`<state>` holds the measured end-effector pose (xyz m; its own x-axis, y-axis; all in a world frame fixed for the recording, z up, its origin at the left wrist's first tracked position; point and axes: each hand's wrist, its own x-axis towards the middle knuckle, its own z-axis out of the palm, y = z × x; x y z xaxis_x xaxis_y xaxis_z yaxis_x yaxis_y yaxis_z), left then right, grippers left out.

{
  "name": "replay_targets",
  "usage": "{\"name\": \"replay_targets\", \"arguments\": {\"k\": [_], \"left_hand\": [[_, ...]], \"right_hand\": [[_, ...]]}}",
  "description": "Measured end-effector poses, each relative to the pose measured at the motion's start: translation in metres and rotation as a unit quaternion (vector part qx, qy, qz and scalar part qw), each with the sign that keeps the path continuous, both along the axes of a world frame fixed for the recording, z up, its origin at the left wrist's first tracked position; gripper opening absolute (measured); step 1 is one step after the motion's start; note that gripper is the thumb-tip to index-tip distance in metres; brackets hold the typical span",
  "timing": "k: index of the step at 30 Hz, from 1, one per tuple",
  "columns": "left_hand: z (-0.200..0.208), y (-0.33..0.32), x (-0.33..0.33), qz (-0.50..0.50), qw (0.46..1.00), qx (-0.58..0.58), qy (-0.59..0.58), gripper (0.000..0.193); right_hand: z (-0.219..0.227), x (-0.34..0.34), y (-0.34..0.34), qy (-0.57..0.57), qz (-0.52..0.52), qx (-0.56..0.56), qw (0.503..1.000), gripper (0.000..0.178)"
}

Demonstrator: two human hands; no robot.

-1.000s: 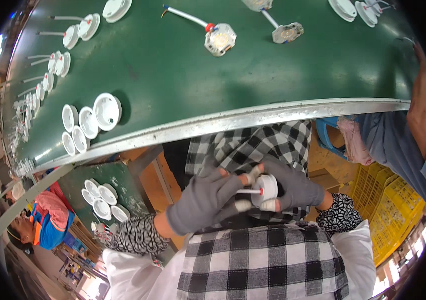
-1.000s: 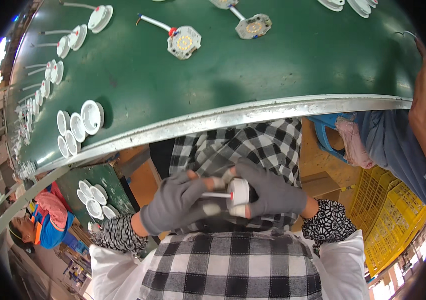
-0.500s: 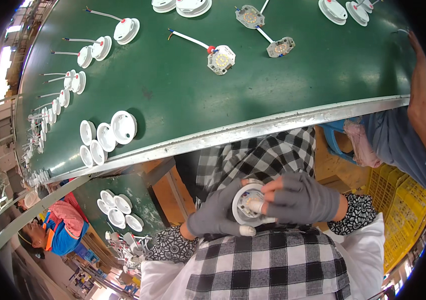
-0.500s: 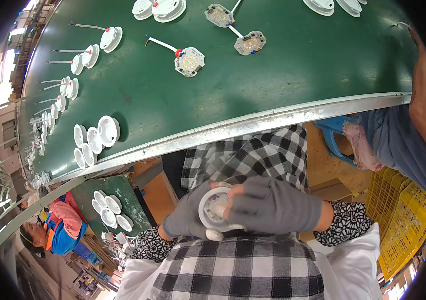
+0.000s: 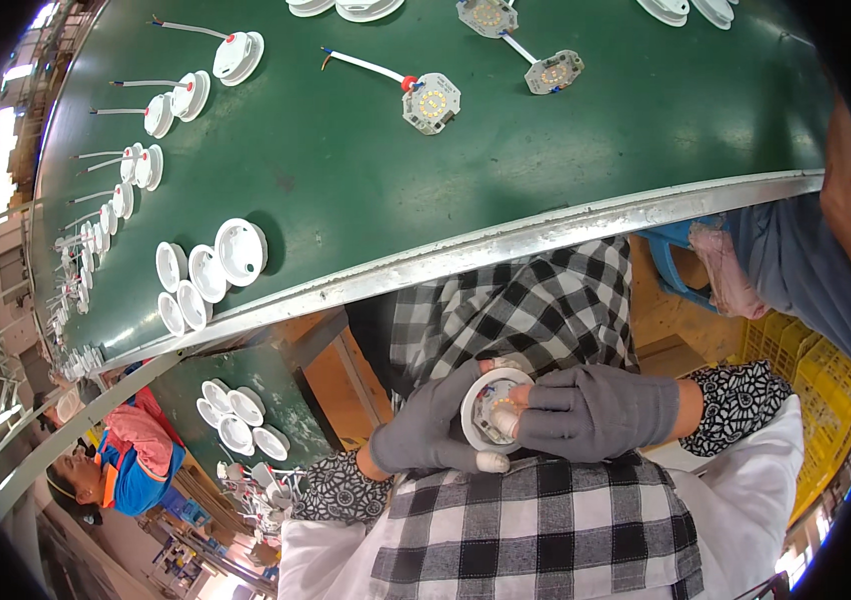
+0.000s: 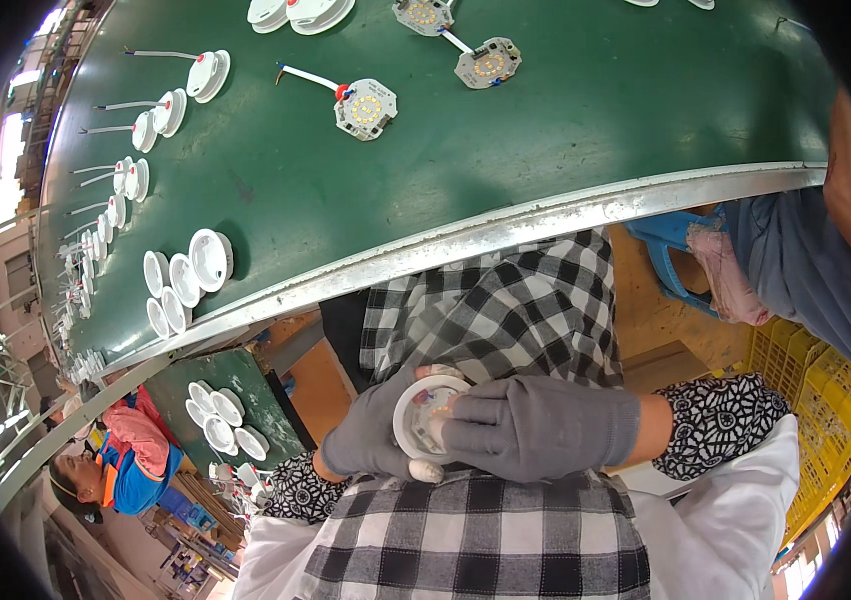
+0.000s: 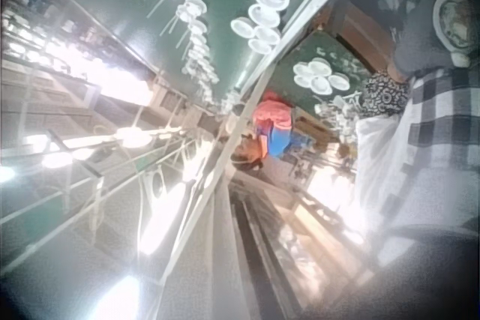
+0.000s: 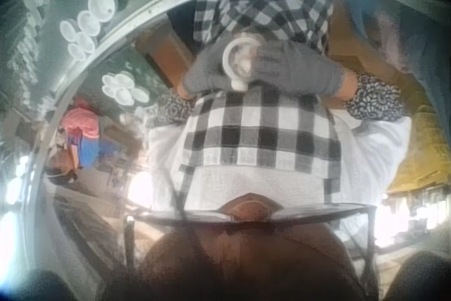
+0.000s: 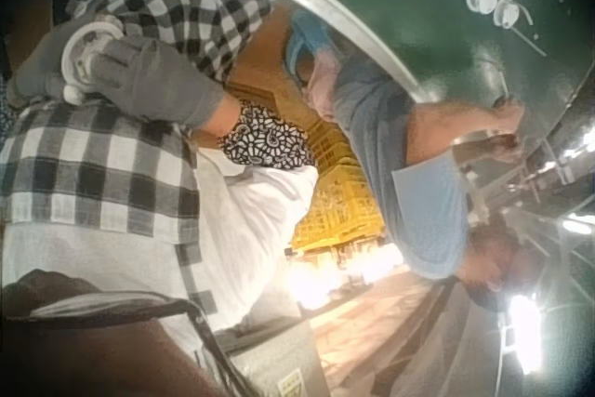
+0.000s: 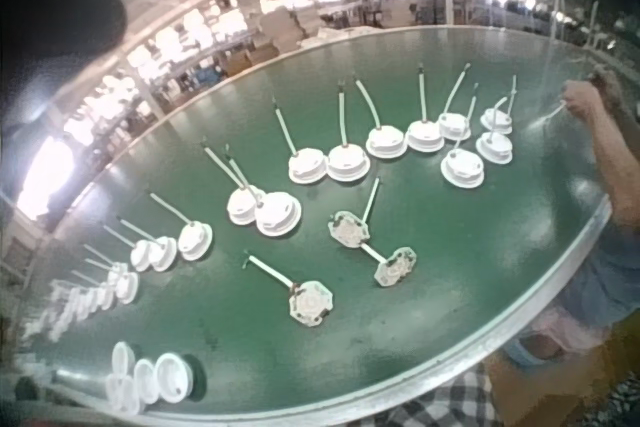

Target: The person assembles light fixtures by threading the wires of LED circuit boards through round plastic casings, pressing the boards into the casings, and placing the assembled units onto the conveyor belt.

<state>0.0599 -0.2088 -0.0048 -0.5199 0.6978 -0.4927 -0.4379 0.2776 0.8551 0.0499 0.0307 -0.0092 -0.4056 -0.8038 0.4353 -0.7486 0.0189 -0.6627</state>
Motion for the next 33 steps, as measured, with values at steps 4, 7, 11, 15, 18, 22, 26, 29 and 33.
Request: {"name": "replay_targets", "arguments": {"k": [4,7,11,15,18,22,26,29,33], "left_hand": [[-0.001,0.001,0.000,-0.003,1.000,0.008,0.020,0.096],[-0.005,0.005,0.009,0.032,0.998,0.018,0.042,0.091],[-0.004,0.007,0.010,0.047,0.995,0.043,0.073,0.073],[0.005,0.012,0.012,0.073,0.995,0.003,0.075,0.059],[0.011,0.014,0.011,0.107,0.986,-0.066,0.109,0.046],[0.008,0.010,0.007,0.125,0.984,-0.074,0.107,0.033],[0.004,0.012,0.006,0.153,0.982,-0.067,0.086,0.032],[-0.006,0.016,0.002,0.194,0.980,-0.031,-0.035,0.031],[-0.006,0.006,-0.006,0.139,0.984,0.090,-0.064,0.060]], "right_hand": [[-0.003,0.002,-0.004,0.027,-0.051,-0.005,0.998,0.023],[-0.003,-0.007,-0.003,0.042,-0.050,0.001,0.998,0.023],[-0.005,-0.012,-0.004,0.080,-0.059,0.033,0.994,0.025],[-0.021,0.002,-0.007,0.080,-0.144,0.058,0.985,0.030],[-0.010,-0.008,-0.010,0.103,-0.165,0.070,0.978,0.038],[-0.007,-0.015,-0.007,-0.022,-0.183,0.110,0.977,0.044],[-0.016,-0.010,-0.009,-0.379,-0.117,0.123,0.910,0.040],[-0.016,-0.007,-0.016,-0.532,-0.131,0.081,0.832,0.028],[-0.010,-0.014,-0.013,-0.626,-0.095,0.107,0.766,0.032]]}}
